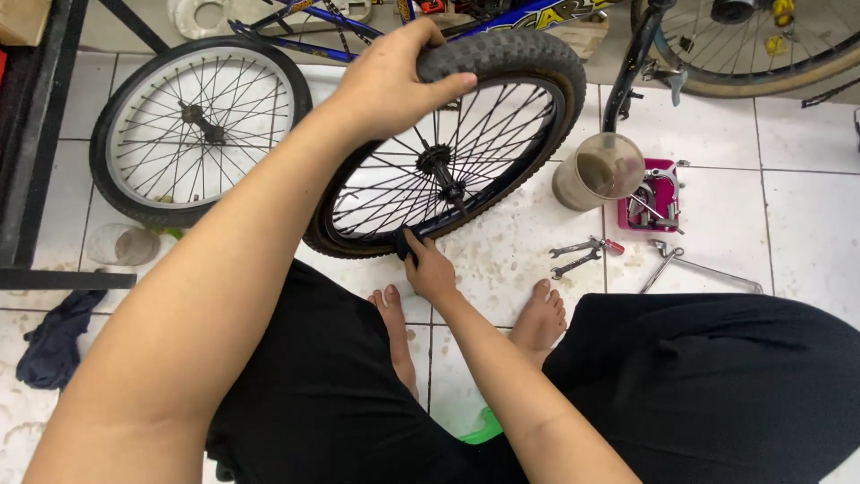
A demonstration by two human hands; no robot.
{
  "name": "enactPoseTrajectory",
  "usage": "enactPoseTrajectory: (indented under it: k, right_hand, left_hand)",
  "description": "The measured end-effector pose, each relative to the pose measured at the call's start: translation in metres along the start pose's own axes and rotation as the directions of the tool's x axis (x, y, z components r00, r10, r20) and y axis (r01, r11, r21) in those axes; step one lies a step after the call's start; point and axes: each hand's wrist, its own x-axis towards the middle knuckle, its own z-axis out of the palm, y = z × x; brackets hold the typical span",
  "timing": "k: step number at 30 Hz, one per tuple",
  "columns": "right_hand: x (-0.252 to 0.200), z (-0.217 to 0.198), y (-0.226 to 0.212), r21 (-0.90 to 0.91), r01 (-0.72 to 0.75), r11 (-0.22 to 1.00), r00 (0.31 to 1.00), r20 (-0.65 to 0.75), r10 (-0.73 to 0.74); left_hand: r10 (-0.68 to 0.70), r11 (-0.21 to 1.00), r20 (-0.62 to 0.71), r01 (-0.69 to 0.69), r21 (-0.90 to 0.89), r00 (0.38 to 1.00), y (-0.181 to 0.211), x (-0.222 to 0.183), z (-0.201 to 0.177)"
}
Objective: Cleaning the rim and tire of a bicycle wheel using a cloth while rotating the wheel.
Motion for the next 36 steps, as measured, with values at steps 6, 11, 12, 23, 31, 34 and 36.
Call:
enactPoseTrajectory:
  k: [6, 11, 12, 23, 31, 34, 36]
  right_hand:
    - [0.034, -0.009, -0.024, 0.284, -0.38, 0.88, 0.908, 0.298, 0.296]
    - [0.014, -0.012, 0.006, 0.154, -0.096, 0.983, 0.986, 0.15, 0.073]
    - [0.007, -0.01, 0.014, 0.017, 0.058, 0.998, 0.996, 0.064, -0.059]
    - [0.023, -0.001, -0.004, -0.037, -0.061, 0.997, 0.996, 0.062, 0.063]
    - [0.011, -0.008, -0.002, -0.056, 0.052, 0.997, 0.998, 0.044, -0.049]
    - [-0.004, 0.003, 0.019, -0.145, 0.174, 0.974, 0.98, -0.072, -0.186]
    - [-0.017, 0.009, 0.026, -0.279, 0.232, 0.932, 0.967, -0.032, -0.251]
  left_hand:
    - [0.046, 0.999, -0.01, -0.046, 0.017, 0.999, 0.028, -0.007, 0.005]
    - [0.082, 0.994, -0.068, -0.077, 0.076, 0.994, 0.034, -0.011, 0.007]
    - [0.096, 0.991, -0.081, -0.087, 0.101, 0.992, 0.032, -0.009, 0.006]
    - [-0.033, 0.999, 0.038, 0.033, 0.008, 0.999, 0.042, -0.006, 0.007]
    - [0.018, 0.993, -0.062, -0.01, 0.121, 0.998, 0.05, -0.013, 0.009]
    - [0.056, 0.995, -0.061, -0.051, 0.081, 0.997, 0.05, -0.011, 0.003]
    - [-0.045, 0.996, -0.097, 0.053, 0.077, 0.994, 0.049, -0.012, 0.006]
